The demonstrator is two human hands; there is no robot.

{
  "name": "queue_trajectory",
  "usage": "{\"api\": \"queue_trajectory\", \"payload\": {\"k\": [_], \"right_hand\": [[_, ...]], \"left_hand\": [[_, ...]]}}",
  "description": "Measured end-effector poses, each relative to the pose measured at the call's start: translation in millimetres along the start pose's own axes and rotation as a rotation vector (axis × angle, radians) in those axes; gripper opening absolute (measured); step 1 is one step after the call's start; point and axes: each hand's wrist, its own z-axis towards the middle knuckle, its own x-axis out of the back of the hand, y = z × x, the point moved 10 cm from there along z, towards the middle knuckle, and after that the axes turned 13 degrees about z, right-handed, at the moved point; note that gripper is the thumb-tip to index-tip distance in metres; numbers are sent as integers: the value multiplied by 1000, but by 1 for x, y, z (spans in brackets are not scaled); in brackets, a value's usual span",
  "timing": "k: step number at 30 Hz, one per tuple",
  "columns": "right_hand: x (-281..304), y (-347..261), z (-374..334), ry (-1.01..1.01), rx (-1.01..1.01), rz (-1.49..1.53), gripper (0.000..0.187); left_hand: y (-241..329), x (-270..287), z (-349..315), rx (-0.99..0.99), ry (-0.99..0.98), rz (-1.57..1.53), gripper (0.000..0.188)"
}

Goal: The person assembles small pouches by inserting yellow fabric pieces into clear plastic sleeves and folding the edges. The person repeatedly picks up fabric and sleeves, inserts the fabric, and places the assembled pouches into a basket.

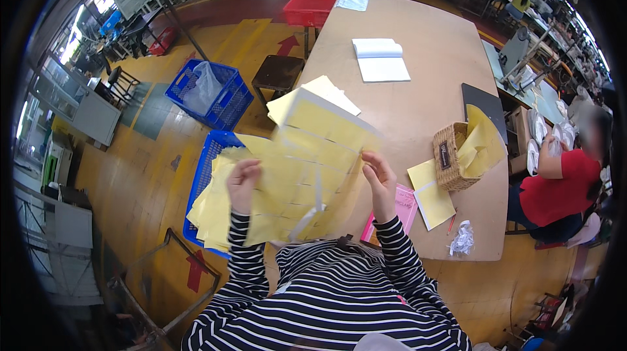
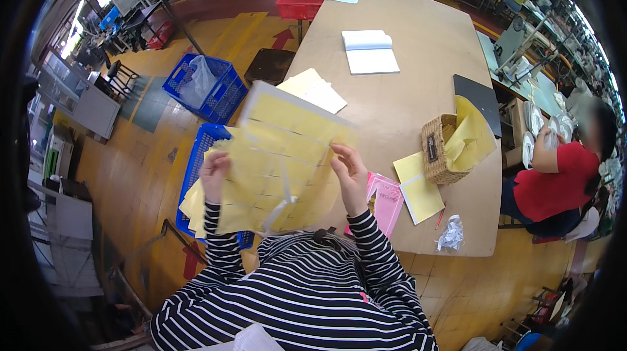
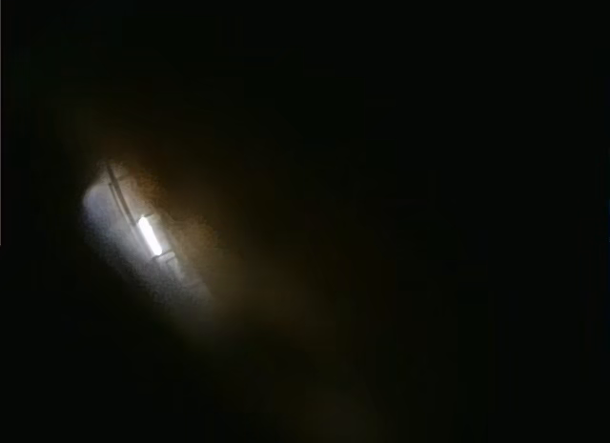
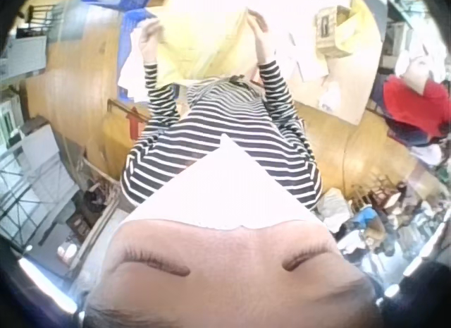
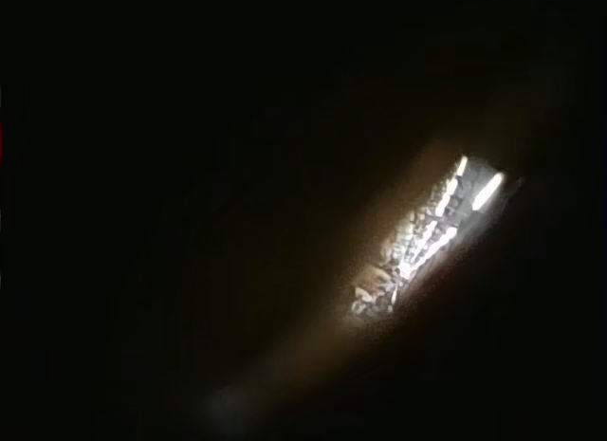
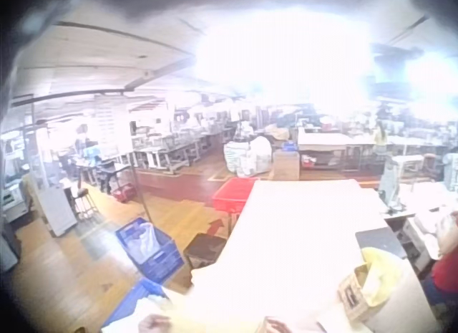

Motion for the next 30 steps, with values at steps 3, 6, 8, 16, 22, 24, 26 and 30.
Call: {"api": "queue_trajectory", "payload": {"k": [3, 6, 8, 16, 22, 24, 26, 30], "right_hand": [[-40, -60, 4, -67, 342, -236, 30], [-63, -66, 11, -93, 322, -304, 27], [-63, -58, 22, -63, 267, -253, 24], [-86, -57, -1, -294, 222, -284, 12], [-103, -81, -6, -406, 281, -375, 12], [-99, -80, -2, -409, 228, -292, 10], [-90, -74, 4, -382, 141, -136, 8], [-72, -59, 6, -265, -14, 199, 4]], "left_hand": [[3, -52, -20, 71, -68, -22, 23], [14, -82, -37, 101, -133, 31, 34], [23, -93, -47, 105, -168, -8, 32], [56, -115, -32, 32, -480, -132, 54], [109, -116, 0, -399, -369, 387, 22], [99, -123, 3, -278, -464, 274, 18], [87, -120, 9, -170, -405, 291, 15], [67, -117, 20, -17, -276, 160, 14]]}}
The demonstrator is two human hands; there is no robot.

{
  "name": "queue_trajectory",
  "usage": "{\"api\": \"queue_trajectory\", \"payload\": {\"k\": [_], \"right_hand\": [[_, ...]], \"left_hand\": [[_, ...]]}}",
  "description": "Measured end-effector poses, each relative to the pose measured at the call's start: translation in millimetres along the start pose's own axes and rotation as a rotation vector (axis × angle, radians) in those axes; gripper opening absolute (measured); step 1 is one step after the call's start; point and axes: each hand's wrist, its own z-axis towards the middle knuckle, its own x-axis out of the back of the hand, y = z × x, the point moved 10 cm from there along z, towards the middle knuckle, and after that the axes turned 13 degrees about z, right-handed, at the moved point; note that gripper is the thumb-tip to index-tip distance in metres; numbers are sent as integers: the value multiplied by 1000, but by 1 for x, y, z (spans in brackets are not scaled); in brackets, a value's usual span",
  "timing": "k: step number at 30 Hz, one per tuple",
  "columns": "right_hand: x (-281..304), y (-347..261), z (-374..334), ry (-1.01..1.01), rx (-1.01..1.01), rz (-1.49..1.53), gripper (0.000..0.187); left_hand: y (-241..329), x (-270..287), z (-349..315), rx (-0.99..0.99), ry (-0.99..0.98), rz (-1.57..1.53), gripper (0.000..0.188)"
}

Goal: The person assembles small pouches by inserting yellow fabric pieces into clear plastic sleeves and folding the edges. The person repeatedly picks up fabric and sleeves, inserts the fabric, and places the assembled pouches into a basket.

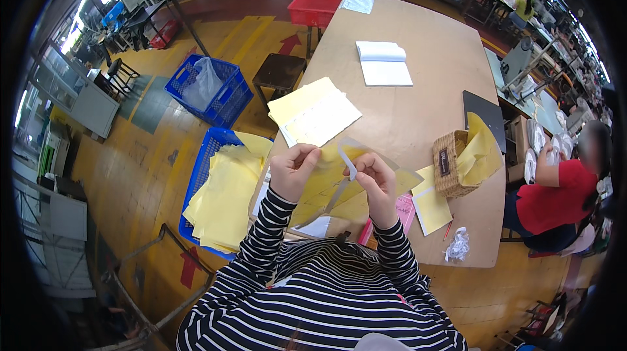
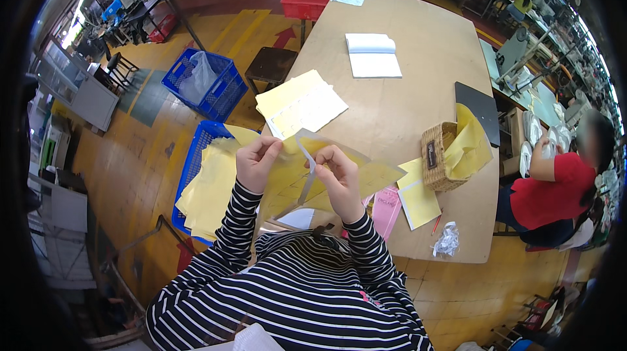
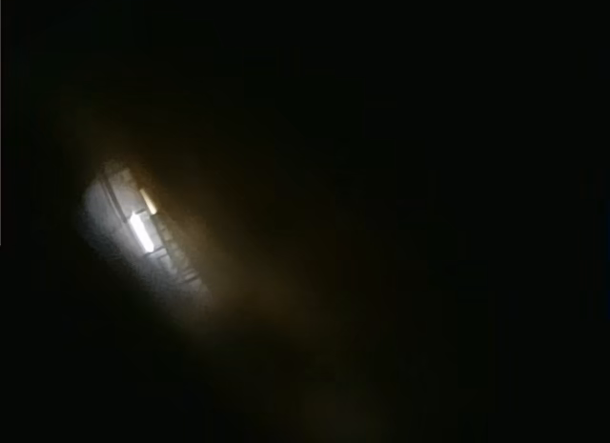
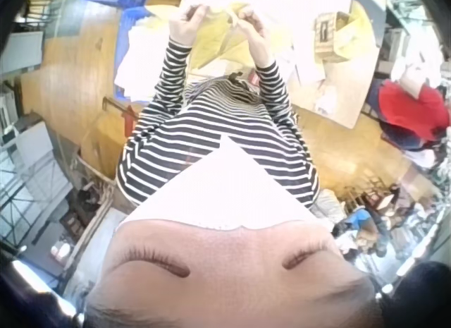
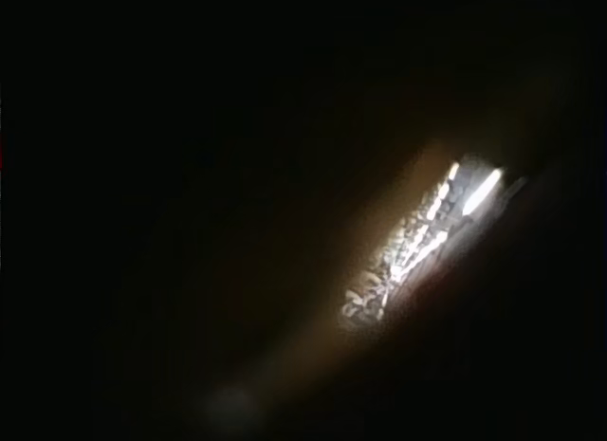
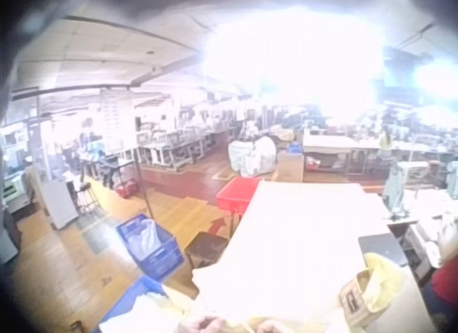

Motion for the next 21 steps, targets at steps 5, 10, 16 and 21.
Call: {"api": "queue_trajectory", "payload": {"k": [5, 10, 16, 21], "right_hand": [[-4, 1, -6, -19, 63, -179, 5], [-13, -1, -11, -85, 187, -287, 9], [-8, -8, -23, -72, 340, 106, 9], [-25, -25, -34, -215, 505, -399, 7]], "left_hand": [[6, -17, 1, 42, 9, -180, 15], [3, -28, 3, 36, -144, 99, 19], [-58, -34, 7, 355, -88, -664, 23], [-72, -29, 5, 416, -38, -875, 25]]}}
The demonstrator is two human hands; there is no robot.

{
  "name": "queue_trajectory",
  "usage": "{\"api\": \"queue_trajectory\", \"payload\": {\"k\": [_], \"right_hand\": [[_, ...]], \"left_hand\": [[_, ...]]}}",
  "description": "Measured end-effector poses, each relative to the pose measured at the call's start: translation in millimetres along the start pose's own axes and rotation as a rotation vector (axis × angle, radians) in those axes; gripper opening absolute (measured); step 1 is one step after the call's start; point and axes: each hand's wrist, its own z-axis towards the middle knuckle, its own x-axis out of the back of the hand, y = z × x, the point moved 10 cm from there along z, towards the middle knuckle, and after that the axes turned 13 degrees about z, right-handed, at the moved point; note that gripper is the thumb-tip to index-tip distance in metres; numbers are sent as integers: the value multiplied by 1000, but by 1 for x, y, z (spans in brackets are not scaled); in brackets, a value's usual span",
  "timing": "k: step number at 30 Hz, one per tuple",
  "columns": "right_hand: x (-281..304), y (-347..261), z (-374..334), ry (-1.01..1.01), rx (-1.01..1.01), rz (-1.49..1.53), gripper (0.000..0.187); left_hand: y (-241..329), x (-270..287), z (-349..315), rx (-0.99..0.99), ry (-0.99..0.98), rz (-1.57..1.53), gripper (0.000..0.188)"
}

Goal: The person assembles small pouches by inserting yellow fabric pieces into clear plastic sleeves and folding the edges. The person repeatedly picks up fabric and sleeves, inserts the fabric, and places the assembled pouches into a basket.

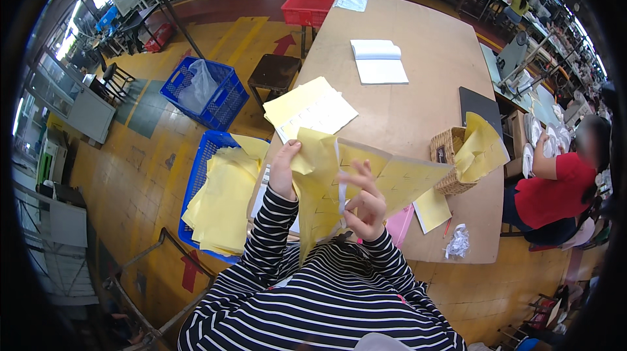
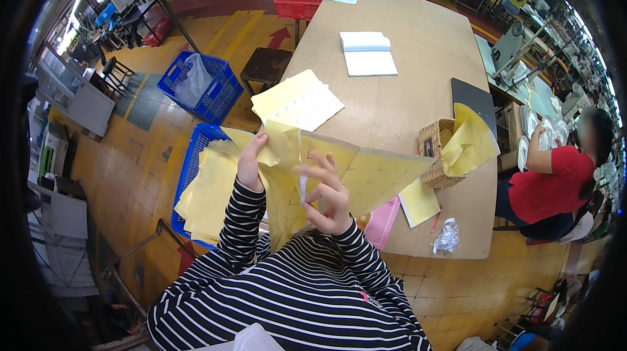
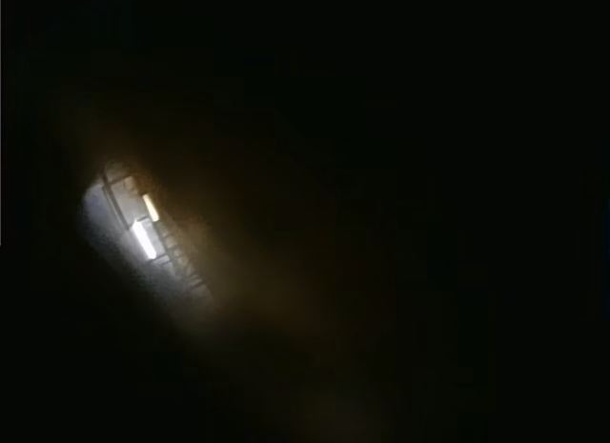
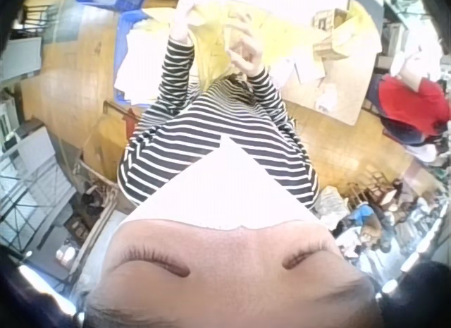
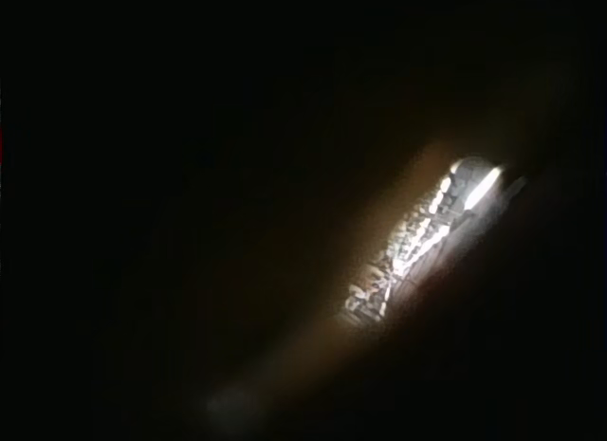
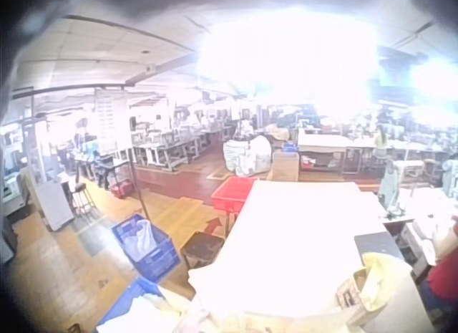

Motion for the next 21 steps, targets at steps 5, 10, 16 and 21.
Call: {"api": "queue_trajectory", "payload": {"k": [5, 10, 16, 21], "right_hand": [[-24, 14, -9, -221, -146, -132, 10], [-31, 15, -16, -296, -130, -231, 9], [-11, 12, -18, 13, -211, 176, 19], [29, 60, -44, 603, -684, 540, 23]], "left_hand": [[13, 9, -4, -66, 95, -135, 25], [20, 11, -6, -121, 85, -138, 23], [22, 20, -22, -171, 150, 130, 17], [18, 5, -48, -308, 49, 152, 12]]}}
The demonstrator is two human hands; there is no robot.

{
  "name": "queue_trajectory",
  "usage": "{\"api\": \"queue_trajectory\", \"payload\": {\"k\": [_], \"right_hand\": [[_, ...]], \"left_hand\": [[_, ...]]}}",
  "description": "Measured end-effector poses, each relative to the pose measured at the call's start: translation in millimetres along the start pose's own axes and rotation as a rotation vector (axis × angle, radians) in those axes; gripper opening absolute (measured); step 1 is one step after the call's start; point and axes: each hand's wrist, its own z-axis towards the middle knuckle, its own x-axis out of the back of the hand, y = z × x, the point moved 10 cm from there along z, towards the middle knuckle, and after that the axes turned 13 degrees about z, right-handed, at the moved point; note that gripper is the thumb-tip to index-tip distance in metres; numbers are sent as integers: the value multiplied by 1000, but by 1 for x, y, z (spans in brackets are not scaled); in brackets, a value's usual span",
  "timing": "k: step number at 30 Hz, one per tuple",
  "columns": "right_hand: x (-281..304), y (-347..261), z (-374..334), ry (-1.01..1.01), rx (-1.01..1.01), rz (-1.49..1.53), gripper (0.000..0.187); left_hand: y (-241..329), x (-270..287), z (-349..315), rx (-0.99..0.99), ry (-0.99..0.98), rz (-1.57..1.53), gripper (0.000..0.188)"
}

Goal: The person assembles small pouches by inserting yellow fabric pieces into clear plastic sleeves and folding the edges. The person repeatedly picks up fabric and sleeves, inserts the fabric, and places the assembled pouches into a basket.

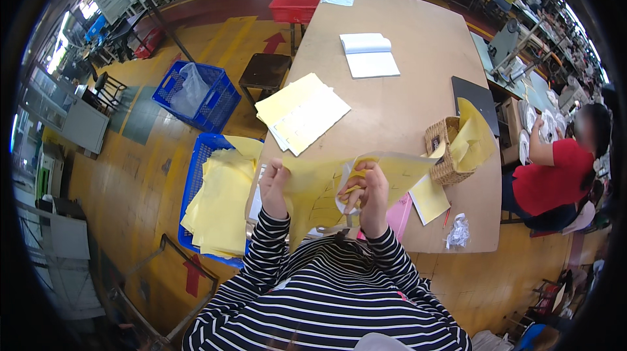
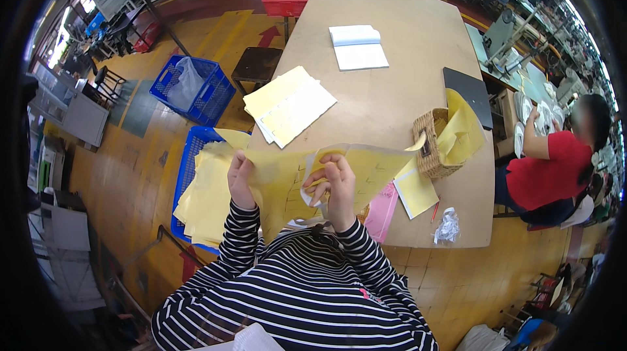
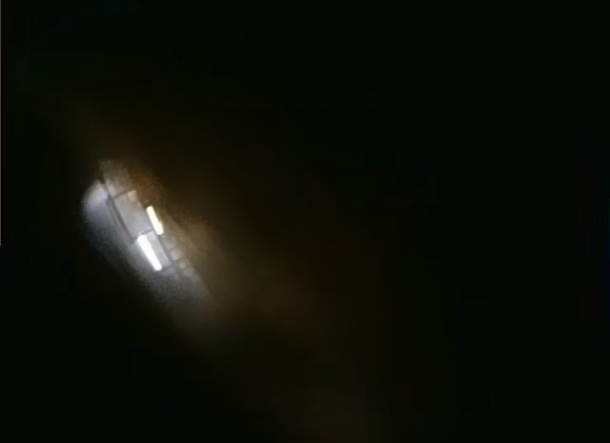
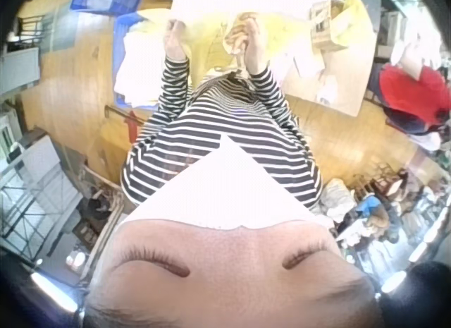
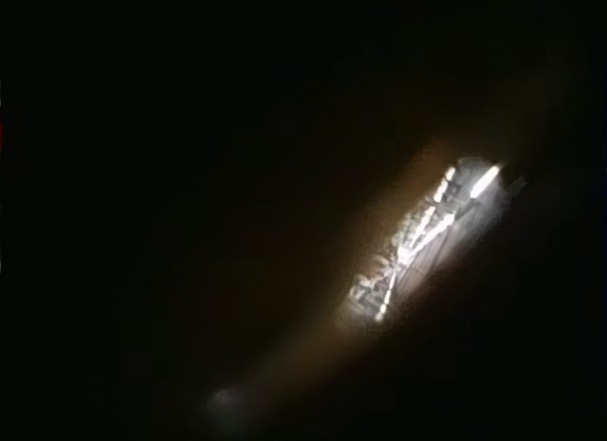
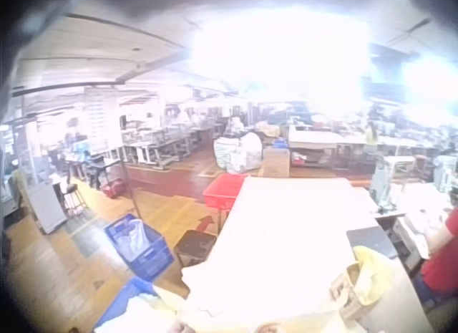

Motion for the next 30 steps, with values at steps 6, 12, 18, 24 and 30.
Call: {"api": "queue_trajectory", "payload": {"k": [6, 12, 18, 24, 30], "right_hand": [[-18, -24, 19, -107, 157, -438, 9], [-70, -17, 0, -557, 335, -1031, 11], [-53, 17, 11, -484, 170, -833, 17], [2, 73, 6, -270, -181, -423, 15], [43, 93, -3, -141, -250, -275, 19]], "left_hand": [[-4, -34, -23, -14, -395, -46, 41], [-1, -38, 7, 92, -489, 314, 39], [-7, -47, 0, 134, -649, 790, 46], [-41, -28, -4, 139, -659, 925, 39], [-48, -12, 7, -122, -551, 1152, 19]]}}
